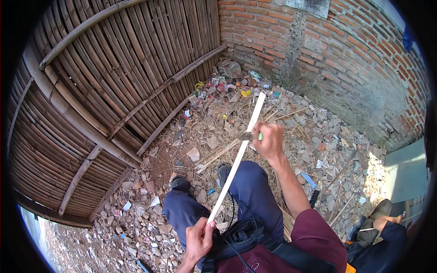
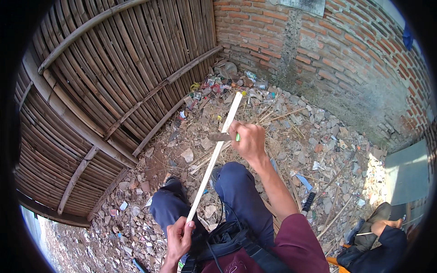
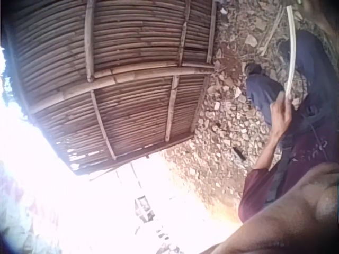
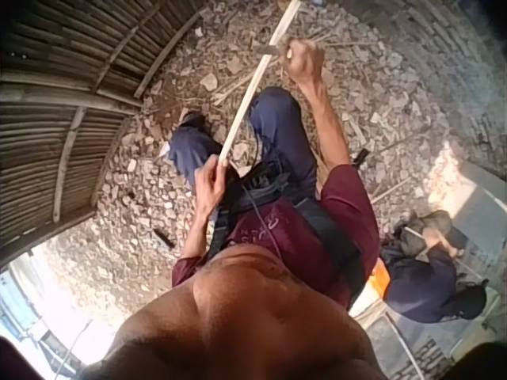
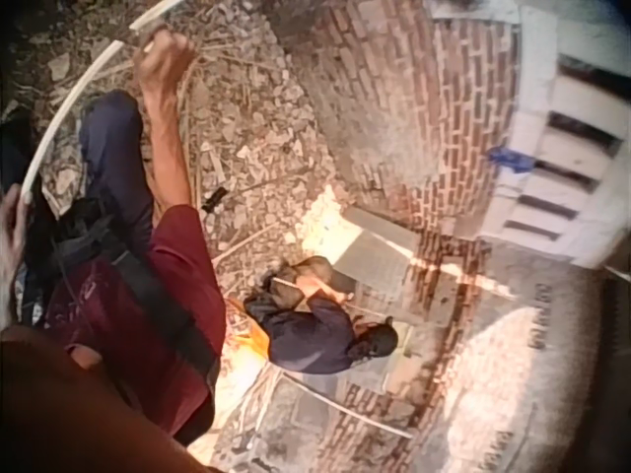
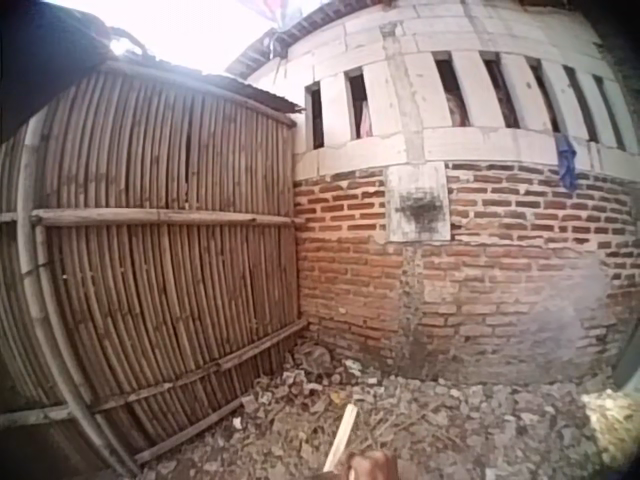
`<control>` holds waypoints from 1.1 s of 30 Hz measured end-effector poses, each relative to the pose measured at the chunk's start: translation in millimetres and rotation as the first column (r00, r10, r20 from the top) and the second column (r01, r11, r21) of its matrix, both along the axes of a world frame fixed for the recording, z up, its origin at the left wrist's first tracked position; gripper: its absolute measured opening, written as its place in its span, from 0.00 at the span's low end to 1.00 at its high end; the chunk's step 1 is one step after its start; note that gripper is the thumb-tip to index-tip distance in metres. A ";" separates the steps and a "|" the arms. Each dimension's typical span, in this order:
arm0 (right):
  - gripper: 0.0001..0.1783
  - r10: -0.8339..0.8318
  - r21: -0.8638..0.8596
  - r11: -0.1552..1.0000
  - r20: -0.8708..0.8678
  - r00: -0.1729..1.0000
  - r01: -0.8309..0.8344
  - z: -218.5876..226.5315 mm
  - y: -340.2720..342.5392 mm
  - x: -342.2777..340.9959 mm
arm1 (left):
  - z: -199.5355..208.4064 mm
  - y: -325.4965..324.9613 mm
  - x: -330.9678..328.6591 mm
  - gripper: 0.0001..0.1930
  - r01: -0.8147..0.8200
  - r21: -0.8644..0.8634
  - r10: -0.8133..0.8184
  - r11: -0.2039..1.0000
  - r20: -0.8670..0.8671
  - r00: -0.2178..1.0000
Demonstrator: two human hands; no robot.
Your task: The person uses a utility knife to shave thin layers off a long bamboo strip while seated on the ground.
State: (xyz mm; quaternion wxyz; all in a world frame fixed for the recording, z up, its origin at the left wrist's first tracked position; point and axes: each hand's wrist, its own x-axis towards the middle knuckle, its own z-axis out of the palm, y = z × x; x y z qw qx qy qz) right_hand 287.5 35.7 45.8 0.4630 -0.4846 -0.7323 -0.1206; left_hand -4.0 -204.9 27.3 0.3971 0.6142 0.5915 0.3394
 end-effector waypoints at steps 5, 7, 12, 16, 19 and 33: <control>0.11 -0.058 -0.034 0.998 -0.025 0.998 0.057 -3.2 16.9 2.4 | 1.8 0.1 0.5 0.16 -0.037 0.009 0.036 0.999 0.030 0.999; 0.12 -0.081 -0.085 0.993 -0.021 0.997 0.078 -8.6 34.3 8.9 | -4.3 -3.6 -7.3 0.16 -0.029 -0.007 0.029 1.000 0.016 0.999; 0.13 -0.508 -0.149 0.861 -0.197 0.838 0.487 -41.4 101.2 94.9 | -29.0 -24.0 -24.7 0.14 0.013 -0.083 -0.008 0.996 0.061 0.998; 0.12 -0.199 -0.422 0.907 -0.405 0.892 0.011 -64.1 101.0 108.4 | -30.2 -20.8 -48.6 0.16 -0.087 -0.132 0.102 0.987 0.109 0.989; 0.10 -0.072 -0.474 0.741 -0.760 0.646 -0.475 -60.6 73.6 75.5 | -21.5 -6.1 -55.9 0.16 -0.088 -0.127 0.103 0.988 0.119 0.988; 0.35 0.236 -0.305 0.925 -0.011 0.972 -0.228 10.4 -34.9 -35.2 | 48.5 86.4 -72.5 0.13 0.043 0.288 0.143 0.957 -0.595 0.791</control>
